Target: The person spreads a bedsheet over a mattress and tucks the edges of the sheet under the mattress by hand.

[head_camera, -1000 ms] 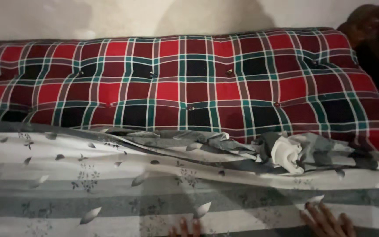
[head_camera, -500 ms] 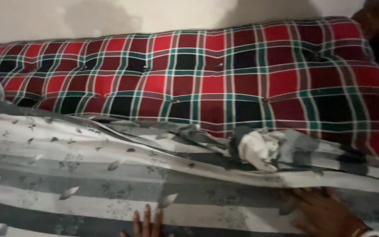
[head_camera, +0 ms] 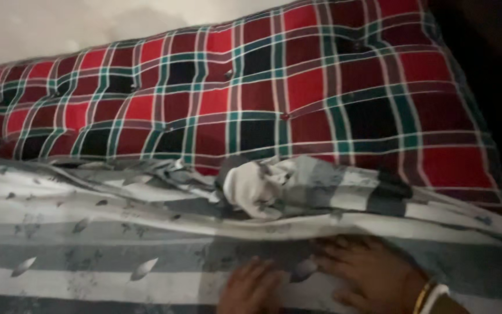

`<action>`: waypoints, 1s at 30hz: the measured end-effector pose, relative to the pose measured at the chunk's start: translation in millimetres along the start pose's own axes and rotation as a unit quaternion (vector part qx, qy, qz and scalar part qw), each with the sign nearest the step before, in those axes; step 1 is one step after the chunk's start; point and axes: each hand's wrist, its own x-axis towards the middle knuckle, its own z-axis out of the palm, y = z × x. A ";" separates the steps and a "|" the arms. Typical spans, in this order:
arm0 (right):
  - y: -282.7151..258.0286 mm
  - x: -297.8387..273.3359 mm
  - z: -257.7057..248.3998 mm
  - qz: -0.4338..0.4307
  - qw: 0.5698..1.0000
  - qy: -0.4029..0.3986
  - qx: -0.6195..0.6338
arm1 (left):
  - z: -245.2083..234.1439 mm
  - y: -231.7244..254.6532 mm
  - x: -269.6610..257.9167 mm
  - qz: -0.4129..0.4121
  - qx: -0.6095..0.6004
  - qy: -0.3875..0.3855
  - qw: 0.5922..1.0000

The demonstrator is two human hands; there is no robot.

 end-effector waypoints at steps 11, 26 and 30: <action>32.9 -66.9 -47.1 0.324 0.865 -0.152 0.352 | -55.2 143.5 187.6 -0.211 -0.142 -0.014 0.967; 58.9 -44.3 -65.6 0.629 0.751 -0.199 0.038 | 17.1 197.5 154.6 -0.176 -0.007 0.068 0.982; 58.8 -28.7 -75.3 0.699 0.629 -0.321 0.109 | 14.0 199.0 156.7 -0.180 -0.016 0.075 0.981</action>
